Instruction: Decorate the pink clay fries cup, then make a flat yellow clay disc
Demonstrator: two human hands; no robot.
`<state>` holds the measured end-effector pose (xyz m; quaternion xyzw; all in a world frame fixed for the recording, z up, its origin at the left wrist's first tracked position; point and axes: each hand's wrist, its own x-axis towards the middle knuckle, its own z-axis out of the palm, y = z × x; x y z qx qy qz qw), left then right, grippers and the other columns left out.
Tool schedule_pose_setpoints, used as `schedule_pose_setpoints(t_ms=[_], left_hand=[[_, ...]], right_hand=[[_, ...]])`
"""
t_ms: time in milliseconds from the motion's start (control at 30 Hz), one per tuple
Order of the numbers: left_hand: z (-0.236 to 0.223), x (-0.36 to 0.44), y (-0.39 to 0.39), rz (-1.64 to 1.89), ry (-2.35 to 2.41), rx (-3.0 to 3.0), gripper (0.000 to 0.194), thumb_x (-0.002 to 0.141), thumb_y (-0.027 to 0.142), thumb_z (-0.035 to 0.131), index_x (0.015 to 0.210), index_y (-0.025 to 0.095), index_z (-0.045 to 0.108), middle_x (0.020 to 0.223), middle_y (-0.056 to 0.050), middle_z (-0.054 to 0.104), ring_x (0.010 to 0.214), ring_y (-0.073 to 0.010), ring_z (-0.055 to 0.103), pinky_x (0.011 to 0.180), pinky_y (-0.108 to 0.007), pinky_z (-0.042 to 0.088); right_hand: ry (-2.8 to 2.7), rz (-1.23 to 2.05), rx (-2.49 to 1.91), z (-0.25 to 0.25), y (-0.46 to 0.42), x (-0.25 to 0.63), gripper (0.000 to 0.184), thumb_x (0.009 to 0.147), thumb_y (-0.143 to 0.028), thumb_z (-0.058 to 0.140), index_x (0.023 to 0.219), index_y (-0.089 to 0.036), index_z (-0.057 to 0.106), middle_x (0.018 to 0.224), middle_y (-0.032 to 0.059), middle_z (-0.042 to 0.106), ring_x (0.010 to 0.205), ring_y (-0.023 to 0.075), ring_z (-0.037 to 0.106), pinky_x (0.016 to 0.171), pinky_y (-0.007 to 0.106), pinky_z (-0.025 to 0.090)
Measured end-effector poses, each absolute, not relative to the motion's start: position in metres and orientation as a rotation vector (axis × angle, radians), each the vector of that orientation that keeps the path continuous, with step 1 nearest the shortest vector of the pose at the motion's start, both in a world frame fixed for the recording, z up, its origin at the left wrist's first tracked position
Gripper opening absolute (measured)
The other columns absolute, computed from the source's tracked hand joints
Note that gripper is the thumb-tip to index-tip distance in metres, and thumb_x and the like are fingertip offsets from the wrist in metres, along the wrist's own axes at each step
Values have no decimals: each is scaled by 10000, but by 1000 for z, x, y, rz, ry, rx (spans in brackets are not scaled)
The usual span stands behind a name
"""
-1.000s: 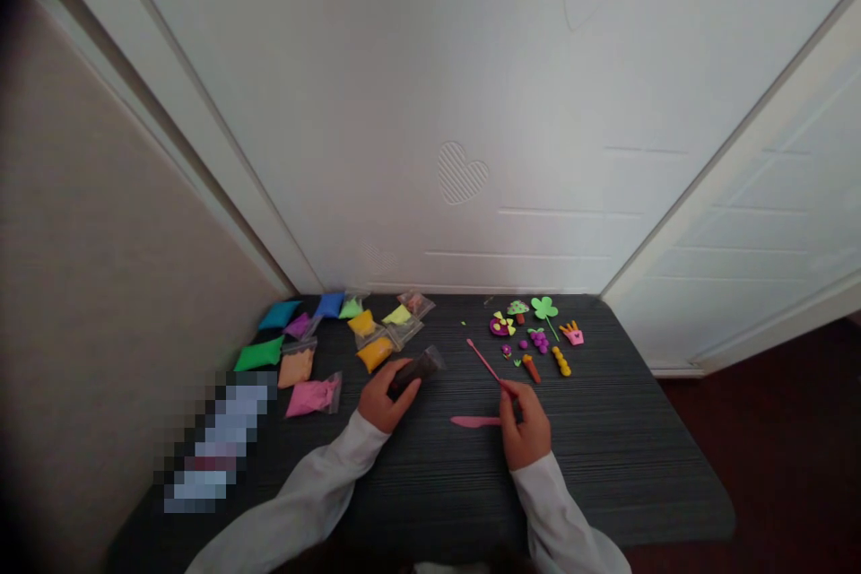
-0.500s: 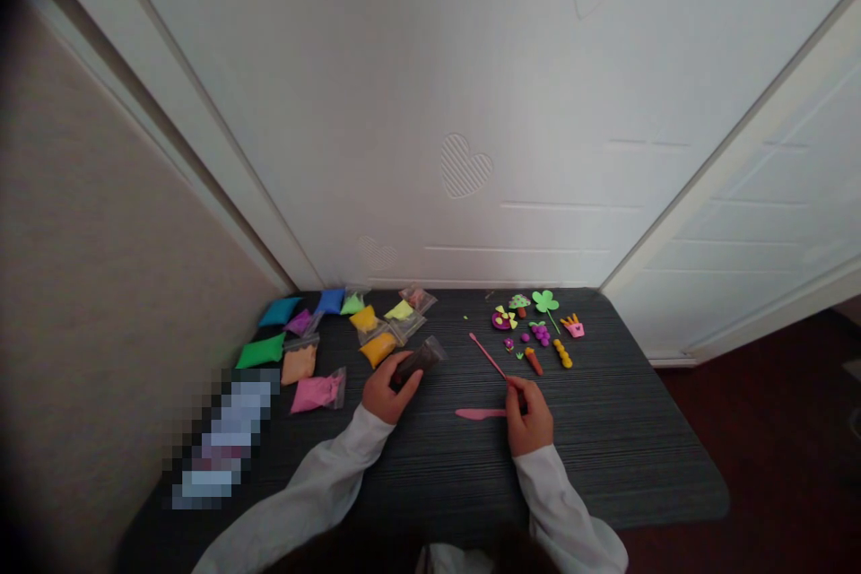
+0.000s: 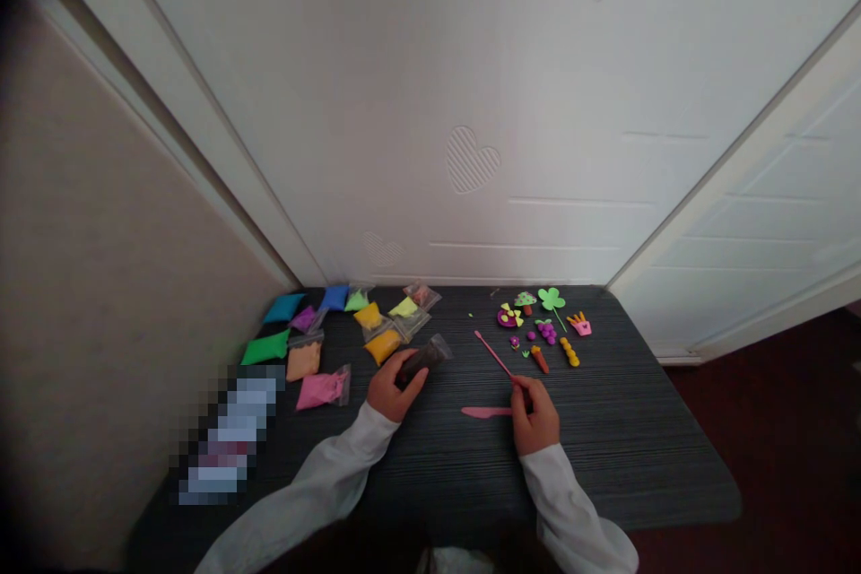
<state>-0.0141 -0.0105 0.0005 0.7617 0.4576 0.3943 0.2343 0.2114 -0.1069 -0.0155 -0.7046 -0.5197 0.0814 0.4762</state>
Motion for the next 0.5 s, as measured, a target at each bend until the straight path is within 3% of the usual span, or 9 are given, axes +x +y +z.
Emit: schedule_pose_setpoints(t_ms=[500], left_hand=[[7,-13,-10,1101,1261,2078,304,722,322,504,977,158,512,910,-55,602,775,-142,570,636,-252,476]], right_hand=[[-1174,160,-1758,-9,-107,209,234,754,-316,455,873,-160,583,773,53,591,621,135,527,561,271,446]])
